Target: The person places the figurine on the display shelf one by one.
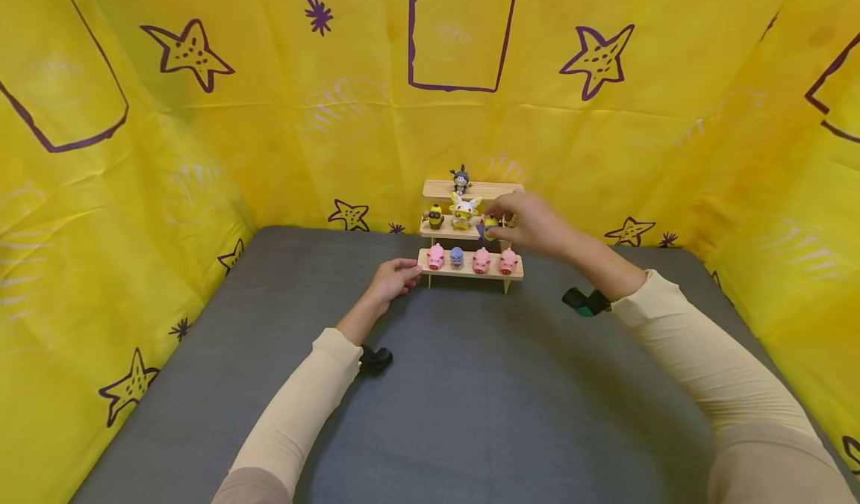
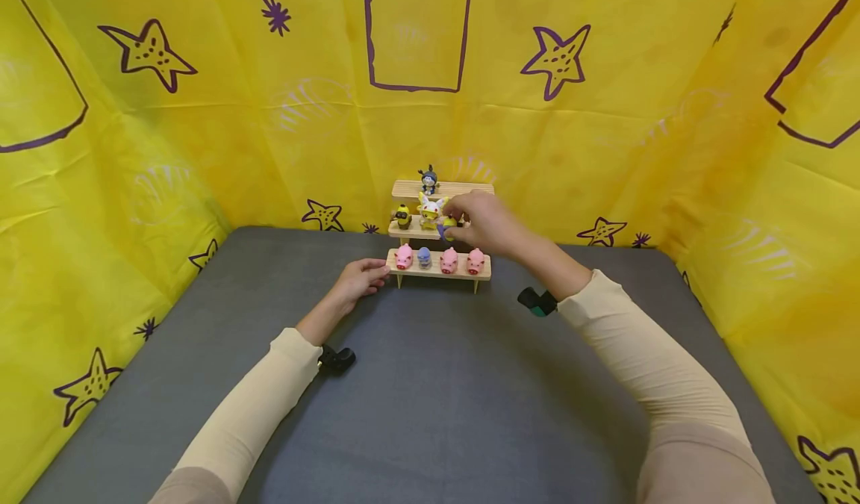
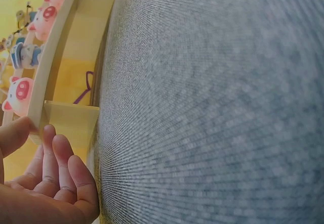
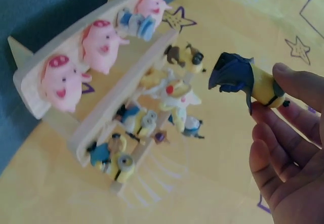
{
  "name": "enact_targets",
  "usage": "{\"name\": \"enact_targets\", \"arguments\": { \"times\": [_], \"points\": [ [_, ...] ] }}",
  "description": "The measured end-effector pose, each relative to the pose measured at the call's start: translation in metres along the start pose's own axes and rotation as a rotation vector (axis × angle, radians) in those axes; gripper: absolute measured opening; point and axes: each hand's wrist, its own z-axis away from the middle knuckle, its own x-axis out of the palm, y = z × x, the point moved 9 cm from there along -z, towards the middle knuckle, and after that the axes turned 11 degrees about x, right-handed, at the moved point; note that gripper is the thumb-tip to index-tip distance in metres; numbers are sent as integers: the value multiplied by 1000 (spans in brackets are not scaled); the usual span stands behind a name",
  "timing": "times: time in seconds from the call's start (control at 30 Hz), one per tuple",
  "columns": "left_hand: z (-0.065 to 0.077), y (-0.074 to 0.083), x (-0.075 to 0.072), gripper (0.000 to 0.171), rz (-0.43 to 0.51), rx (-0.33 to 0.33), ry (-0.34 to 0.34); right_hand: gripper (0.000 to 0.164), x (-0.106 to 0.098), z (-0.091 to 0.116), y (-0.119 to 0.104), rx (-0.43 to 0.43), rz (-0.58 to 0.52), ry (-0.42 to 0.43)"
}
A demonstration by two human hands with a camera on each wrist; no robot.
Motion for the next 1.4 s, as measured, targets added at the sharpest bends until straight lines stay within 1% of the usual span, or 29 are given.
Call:
{"name": "enact_targets", "arguments": {
  "times": [0.2,0.4,0.7,0.87,1.07,1.2,1.4],
  "points": [
    [0,1,-2,35,-3,4,3,27,-16,-9,8,11,9,50],
    [2,1,-1,36,-2,14,6,29,-30,-21,20,74,-11,97],
    [2,-2,0,35,0,8,3,30,-38,-43,42,172,-13,90],
    [2,1,-1,35,4,24,6,31,-37,-52,56,226,-31,80],
    [4,0,0,35,0,12,-4,33,-32,-60,73,288,-49,63],
    [4,-1,0,36,-9,8,-4,33,-29,-66,78,300,-44,70],
    [4,0,0,36,-10,4,-5,33,-24,-74,77,303,-9,68]
  ]
}}
